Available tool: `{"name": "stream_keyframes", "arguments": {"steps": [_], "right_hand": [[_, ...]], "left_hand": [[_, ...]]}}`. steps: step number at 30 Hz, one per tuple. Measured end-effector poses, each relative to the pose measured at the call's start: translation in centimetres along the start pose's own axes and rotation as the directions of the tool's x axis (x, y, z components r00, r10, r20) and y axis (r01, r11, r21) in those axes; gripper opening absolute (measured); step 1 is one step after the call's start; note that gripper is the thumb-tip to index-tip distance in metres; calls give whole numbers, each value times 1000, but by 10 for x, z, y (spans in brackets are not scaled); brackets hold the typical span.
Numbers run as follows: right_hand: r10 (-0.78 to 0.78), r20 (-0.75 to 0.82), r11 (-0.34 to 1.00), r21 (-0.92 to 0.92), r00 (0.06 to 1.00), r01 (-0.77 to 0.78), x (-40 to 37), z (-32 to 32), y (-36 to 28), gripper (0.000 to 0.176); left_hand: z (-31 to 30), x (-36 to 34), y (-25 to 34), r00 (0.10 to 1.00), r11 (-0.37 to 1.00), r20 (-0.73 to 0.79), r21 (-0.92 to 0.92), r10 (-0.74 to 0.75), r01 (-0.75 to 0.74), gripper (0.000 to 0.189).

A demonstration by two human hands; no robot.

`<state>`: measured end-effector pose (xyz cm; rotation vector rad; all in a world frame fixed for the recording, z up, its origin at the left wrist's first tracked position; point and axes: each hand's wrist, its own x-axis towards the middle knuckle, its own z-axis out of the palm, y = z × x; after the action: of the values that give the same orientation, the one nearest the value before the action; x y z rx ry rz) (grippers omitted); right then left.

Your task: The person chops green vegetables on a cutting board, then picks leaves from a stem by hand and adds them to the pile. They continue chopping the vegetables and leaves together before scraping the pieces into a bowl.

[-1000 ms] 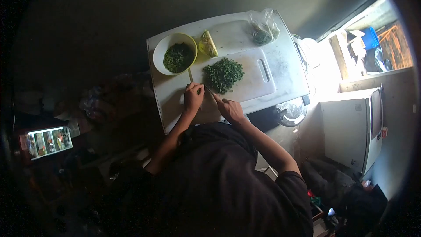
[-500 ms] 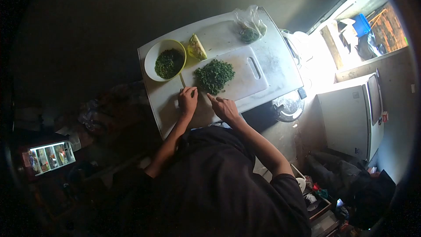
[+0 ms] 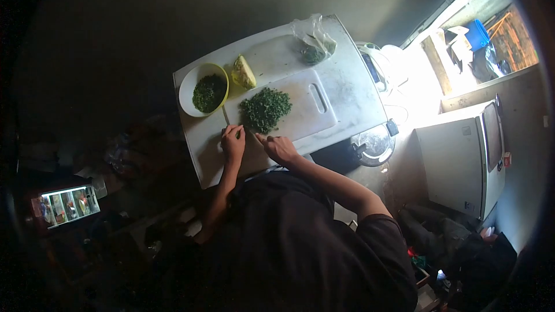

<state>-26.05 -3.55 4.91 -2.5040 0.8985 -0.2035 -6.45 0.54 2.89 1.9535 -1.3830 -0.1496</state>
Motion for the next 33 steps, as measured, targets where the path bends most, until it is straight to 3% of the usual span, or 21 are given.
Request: {"name": "stream_keyframes", "arguments": {"steps": [2, 8, 12, 19, 21, 26, 33], "right_hand": [[-15, 32, 999, -33, 999, 16, 6, 12, 7, 60], [-147, -89, 989, -46, 985, 144, 8, 5, 17, 56], [-84, 27, 996, 8, 996, 84, -2, -6, 21, 53], [-112, 35, 992, -47, 993, 113, 17, 5, 25, 54], [-194, -54, 980, -55, 980, 191, 16, 4, 28, 51], [-219, -79, 975, -48, 972, 216, -3, 2, 39, 55], [-230, -133, 973, -67, 964, 222, 3, 4, 39, 54]], "left_hand": [[1, -3, 2, 1000, 1000, -1, 3, -20, 20, 12], [11, -4, 3, 991, 993, -54, -15, -122, 121, 11], [13, -5, 2, 988, 990, -71, -6, -140, 140, 11], [11, -6, 12, 989, 985, -78, 105, -126, 134, 10], [13, -8, 13, 986, 983, -91, 108, -137, 147, 10], [14, -13, 17, 982, 984, -83, 23, -172, 174, 9], [29, -22, 8, 968, 999, -245, -1, -50, 51, 8]]}}
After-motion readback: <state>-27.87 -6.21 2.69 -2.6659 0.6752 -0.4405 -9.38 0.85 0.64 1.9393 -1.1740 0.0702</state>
